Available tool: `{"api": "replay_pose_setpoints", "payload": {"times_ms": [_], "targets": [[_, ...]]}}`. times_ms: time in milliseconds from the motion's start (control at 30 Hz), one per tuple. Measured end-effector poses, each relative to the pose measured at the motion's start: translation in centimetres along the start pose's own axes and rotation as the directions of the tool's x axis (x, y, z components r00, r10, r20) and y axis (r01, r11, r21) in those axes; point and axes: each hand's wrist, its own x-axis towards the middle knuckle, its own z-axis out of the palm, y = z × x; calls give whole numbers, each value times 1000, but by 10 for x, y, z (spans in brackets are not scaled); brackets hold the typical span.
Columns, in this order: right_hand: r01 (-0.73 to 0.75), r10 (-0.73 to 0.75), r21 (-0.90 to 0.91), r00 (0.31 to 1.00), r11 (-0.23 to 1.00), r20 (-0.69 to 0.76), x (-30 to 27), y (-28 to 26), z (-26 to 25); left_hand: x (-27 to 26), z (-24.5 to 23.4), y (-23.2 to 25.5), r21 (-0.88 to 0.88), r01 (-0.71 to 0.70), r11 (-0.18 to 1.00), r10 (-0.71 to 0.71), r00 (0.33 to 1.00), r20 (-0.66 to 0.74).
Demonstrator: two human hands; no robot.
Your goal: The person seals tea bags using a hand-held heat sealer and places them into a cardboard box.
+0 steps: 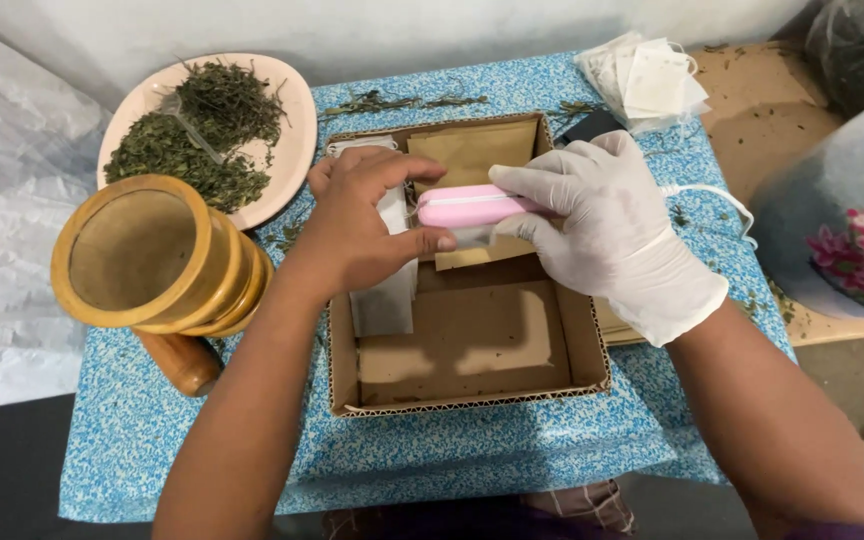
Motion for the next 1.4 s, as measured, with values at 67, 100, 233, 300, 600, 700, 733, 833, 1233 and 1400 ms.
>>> {"api": "replay_pose_setpoints", "payload": {"times_ms": [67,100,233,300,600,700,733,833,1233,1400], "targets": [[-15,15,17,1000,1000,10,-1,-1,-2,2,-2,4,26,-4,1000,3,999,51],[-26,25,40,999,999,21,-1,-1,-3,3,-4,6,54,-2,999,-3,995,97],[-29,28,41,999,999,31,-2,-6,-2,4,-6,12,79,32,996,-48,978,202],[22,-22,60,1000,998,1,-2,-6,2,1,-6,10,94,-6,996,-14,978,206],[158,-194,211,967,965,165,30,4,17,-23,-25,13,107,92,990,-116,961,250],[228,-271,256,952,939,145,38,-2,21,-31,-30,14,70,129,989,-143,958,248],[233,-276,260,950,937,145,38,-2,22,-31,-28,8,70,135,988,-148,958,244],[202,-257,248,943,947,213,41,-5,22,-35,-24,-3,59,44,997,-53,984,171],[340,-378,226,913,913,153,39,-5,38,-41,-25,11,317,109,942,-176,966,189],[163,-189,140,962,977,198,40,0,26,-42,-24,14,249,68,966,-84,995,55]]}}
